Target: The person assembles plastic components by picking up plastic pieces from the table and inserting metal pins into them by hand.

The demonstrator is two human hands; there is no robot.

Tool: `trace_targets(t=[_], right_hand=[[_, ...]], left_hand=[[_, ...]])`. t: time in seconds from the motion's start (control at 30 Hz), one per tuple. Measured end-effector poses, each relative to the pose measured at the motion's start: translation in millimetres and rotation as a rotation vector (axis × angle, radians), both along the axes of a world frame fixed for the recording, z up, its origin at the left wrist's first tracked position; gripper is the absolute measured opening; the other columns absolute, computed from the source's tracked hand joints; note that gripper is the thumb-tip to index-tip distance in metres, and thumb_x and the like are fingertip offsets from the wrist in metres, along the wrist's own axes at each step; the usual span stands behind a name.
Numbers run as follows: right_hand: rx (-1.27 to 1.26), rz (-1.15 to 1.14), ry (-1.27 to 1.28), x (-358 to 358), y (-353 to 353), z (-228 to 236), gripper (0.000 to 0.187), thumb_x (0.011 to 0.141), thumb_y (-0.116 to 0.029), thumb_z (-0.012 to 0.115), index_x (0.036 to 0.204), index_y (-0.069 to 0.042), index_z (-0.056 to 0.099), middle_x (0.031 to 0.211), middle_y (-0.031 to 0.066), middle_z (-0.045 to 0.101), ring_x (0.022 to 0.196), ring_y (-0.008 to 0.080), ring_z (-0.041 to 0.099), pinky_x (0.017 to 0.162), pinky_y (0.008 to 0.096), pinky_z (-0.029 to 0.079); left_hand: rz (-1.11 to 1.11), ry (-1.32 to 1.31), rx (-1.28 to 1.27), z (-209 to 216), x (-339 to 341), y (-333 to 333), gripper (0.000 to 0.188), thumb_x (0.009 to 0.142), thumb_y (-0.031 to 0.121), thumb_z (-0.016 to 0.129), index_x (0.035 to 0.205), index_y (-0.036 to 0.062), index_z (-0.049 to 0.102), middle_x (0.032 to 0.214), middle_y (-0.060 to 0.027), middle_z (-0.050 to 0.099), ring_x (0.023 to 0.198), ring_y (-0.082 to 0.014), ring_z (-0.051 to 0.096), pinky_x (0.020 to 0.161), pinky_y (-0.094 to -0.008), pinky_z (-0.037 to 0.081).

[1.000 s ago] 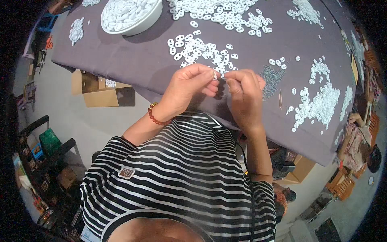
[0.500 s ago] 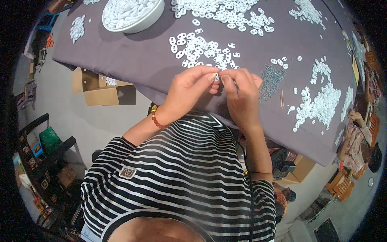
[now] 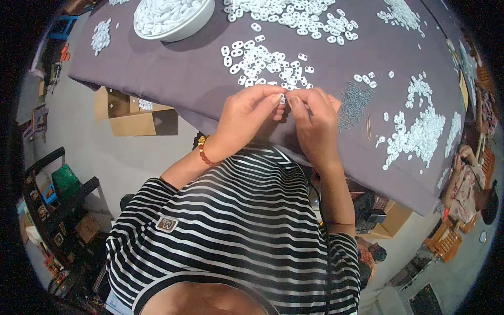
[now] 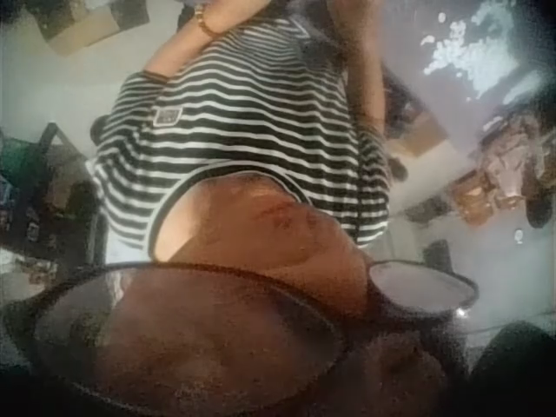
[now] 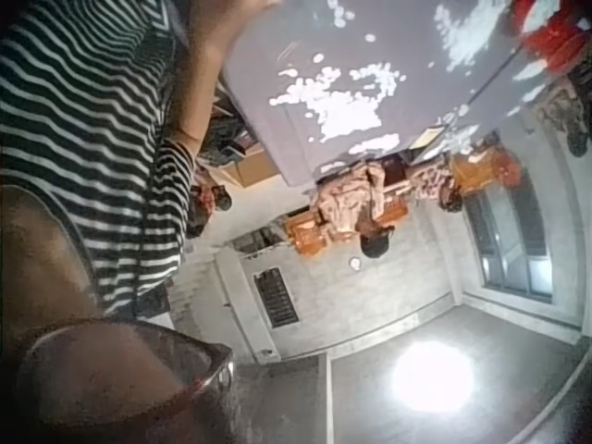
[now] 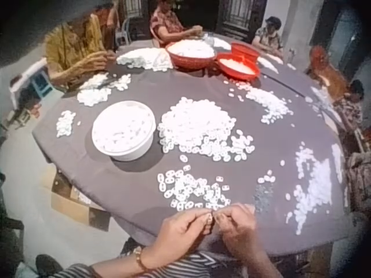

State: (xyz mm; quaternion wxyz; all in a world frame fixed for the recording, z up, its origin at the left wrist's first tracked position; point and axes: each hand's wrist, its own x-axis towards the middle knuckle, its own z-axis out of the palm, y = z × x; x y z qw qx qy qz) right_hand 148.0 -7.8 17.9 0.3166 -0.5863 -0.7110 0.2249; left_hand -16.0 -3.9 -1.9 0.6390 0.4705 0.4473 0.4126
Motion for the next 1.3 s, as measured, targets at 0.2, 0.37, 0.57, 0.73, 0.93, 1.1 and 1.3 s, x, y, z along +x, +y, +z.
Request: trace_targets(t=[0.2,0.37,0.57,0.73,0.93,1.1,1.3], right_hand=[[-0.033,0.002,-0.006,1,-1,-2,0.007,0.089,-0.013,0.063,0.089,-0.007,0.067,0.083,0.0054,0.064,0.079,0.0225,0.06,0.086,0.0347,0.037],[0.019,0.02,-0.025,2,-1,-5,0.006,0.089,-0.013,0.062,0.089,-0.009,0.066,0.08,0.0046,0.063,0.077,0.0221,0.059,0.087,0.0357,0.036],[0.046,0.01,-0.057,-2,-3,-7,0.005,0.089,-0.013,0.062,0.087,-0.01,0.066,0.077,0.0044,0.062,0.073,0.0221,0.057,0.088,0.0357,0.035],[-0.088,-0.048,0.129,-3,-4,-3,0.004,0.087,-0.009,0.064,0.086,-0.007,0.068,0.072,0.0037,0.061,0.065,0.0184,0.057,0.077,0.0325,0.041],[-0.183,-0.068,0.292,1,-4,-4,0.005,0.086,-0.008,0.065,0.086,-0.005,0.069,0.067,0.0031,0.061,0.06,0.0157,0.056,0.067,0.0299,0.043],[-0.012,-0.009,-0.004,3,-4,-3,0.006,0.087,-0.01,0.065,0.086,-0.005,0.069,0.071,0.0035,0.062,0.069,0.0184,0.058,0.074,0.0327,0.043],[-0.232,-0.081,0.174,0,-7,-7,0.008,0.088,-0.012,0.065,0.087,-0.005,0.069,0.073,0.0057,0.063,0.071,0.0192,0.059,0.075,0.0328,0.043]], left_hand=[[0.009,0.017,0.029,-1,1,-1,0.021,0.097,0.008,0.056,0.111,-0.0044,0.066,0.088,-0.0045,0.068,0.078,-0.0084,0.063,0.071,-0.0247,0.054],[-0.001,0.189,0.142,-2,0,0,0.019,0.094,0.008,0.059,0.107,-0.0015,0.068,0.086,-0.0062,0.07,0.075,-0.0122,0.066,0.07,-0.0268,0.054],[0.125,0.398,0.596,-10,4,-2,0.014,0.091,0.009,0.059,0.101,0.0019,0.067,0.087,-0.0144,0.067,0.079,-0.0319,0.064,0.07,-0.0393,0.052],[0.023,0.142,0.099,2,1,-3,0.019,0.094,0.009,0.059,0.107,-0.0012,0.069,0.087,-0.0069,0.071,0.077,-0.0118,0.067,0.071,-0.0255,0.054],[0.015,0.132,0.129,1,1,-2,0.021,0.095,0.008,0.058,0.11,-0.0032,0.067,0.084,-0.0055,0.07,0.075,-0.0081,0.065,0.069,-0.0234,0.053],[0.017,0.231,0.254,-4,1,-3,0.019,0.094,0.007,0.059,0.108,-0.0013,0.068,0.083,-0.0061,0.07,0.073,-0.0111,0.065,0.067,-0.0258,0.053],[0.107,0.347,0.563,-12,3,-5,0.018,0.092,0.006,0.06,0.107,0.0008,0.069,0.084,-0.007,0.07,0.074,-0.0142,0.067,0.067,-0.0273,0.053]])
